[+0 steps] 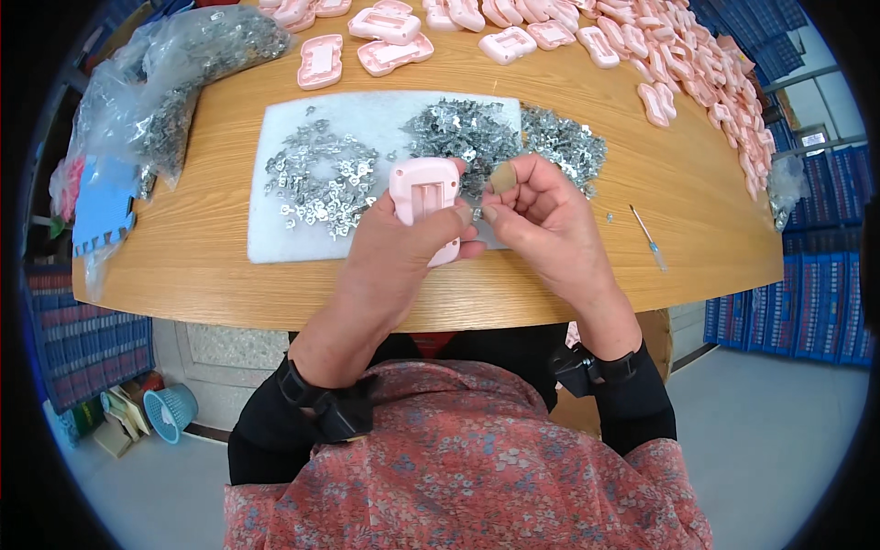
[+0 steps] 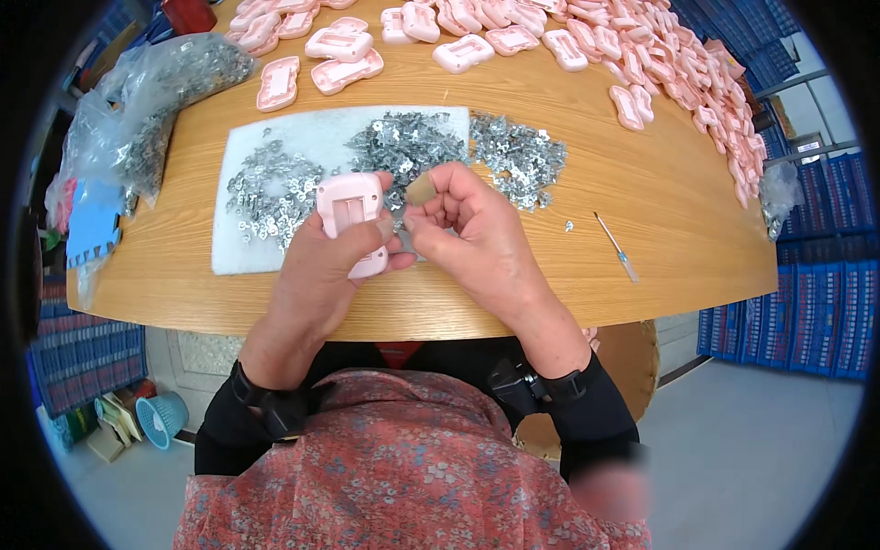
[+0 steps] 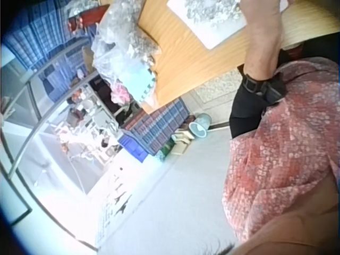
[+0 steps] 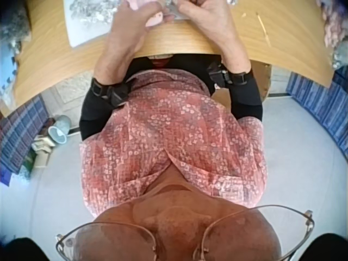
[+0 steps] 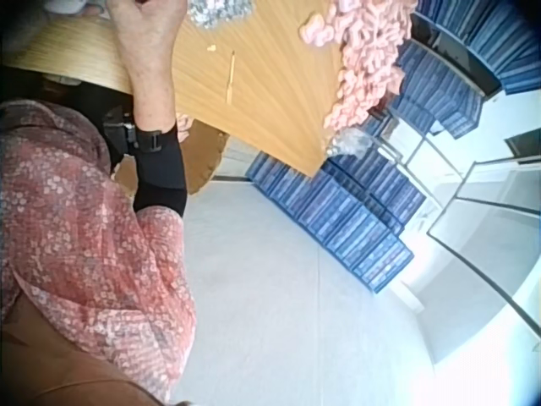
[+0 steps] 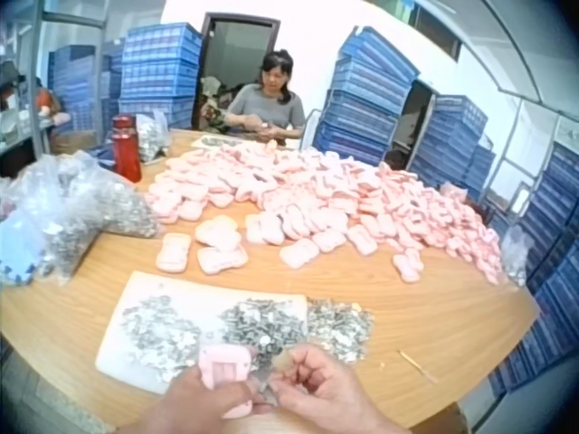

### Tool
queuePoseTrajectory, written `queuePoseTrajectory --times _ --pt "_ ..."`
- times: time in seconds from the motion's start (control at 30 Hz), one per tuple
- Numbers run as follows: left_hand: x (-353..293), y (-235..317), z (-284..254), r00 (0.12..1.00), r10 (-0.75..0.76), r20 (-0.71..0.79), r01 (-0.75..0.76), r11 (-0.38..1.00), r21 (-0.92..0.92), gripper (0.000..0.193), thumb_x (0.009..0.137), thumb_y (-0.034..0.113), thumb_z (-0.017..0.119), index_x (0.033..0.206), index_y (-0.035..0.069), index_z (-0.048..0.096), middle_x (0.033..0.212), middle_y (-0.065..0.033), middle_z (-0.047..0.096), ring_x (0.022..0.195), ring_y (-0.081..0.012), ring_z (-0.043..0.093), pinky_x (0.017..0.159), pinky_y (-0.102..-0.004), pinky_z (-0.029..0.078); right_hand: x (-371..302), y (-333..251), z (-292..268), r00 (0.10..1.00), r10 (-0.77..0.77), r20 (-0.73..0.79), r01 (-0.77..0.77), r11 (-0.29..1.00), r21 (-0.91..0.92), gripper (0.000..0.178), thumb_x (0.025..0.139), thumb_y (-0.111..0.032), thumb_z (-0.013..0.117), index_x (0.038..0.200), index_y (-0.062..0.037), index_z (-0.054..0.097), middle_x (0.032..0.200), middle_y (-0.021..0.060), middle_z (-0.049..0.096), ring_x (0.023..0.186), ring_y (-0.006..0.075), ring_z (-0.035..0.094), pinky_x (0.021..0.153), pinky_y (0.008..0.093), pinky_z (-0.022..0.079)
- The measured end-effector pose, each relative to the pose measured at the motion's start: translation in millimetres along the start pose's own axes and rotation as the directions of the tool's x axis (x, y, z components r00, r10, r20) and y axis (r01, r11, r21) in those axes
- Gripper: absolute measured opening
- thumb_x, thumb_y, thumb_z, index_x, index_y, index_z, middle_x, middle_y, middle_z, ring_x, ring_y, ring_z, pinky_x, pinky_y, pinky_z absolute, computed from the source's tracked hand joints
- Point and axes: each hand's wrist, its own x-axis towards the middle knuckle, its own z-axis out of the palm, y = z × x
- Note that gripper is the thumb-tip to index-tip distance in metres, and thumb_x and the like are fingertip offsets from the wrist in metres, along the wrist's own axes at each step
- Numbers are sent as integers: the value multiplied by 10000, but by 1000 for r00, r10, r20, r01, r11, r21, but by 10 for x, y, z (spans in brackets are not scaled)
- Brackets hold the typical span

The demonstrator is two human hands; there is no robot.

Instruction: The person assembles small pink plastic housings by inserting metal components into them. They pick up the plastic parts and metal pieces from a table, fit the metal into the plastic slots, and place the finished units aside.

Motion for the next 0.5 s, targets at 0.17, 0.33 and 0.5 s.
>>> queuePoseTrajectory --times 0.17,0.33,0.5 --pt "-8 -45 -27 999 46 15 -46 999 22 542 892 55 660 1406 28 493 1046 -24 601 927 -153 650 853 -367 603 -21 55 -4 1000 -6 -10 6 999 -52 190 915 2 652 1080 -29 565 918 4 624 843 55 604 783 228 525" --pt "-3 -76 -51 997 69 25 -70 997 28 535 900 55 652 1409 28 492 1057 -29 622 920 -154 658 848 -363 605 -41 47 30 999 28 16 -28 999 20 205 904 14 652 1086 -30 569 916 4 626 833 55 601 785 229 527" --pt "-72 -12 12 1000 -6 -11 6 1000 1 479 965 155 617 1414 40 495 1047 -56 660 913 -160 673 824 -370 605 -48 86 -34 1000 17 -12 -17 999 46 228 895 25 653 1102 -35 579 942 -10 619 856 45 585 793 211 494"
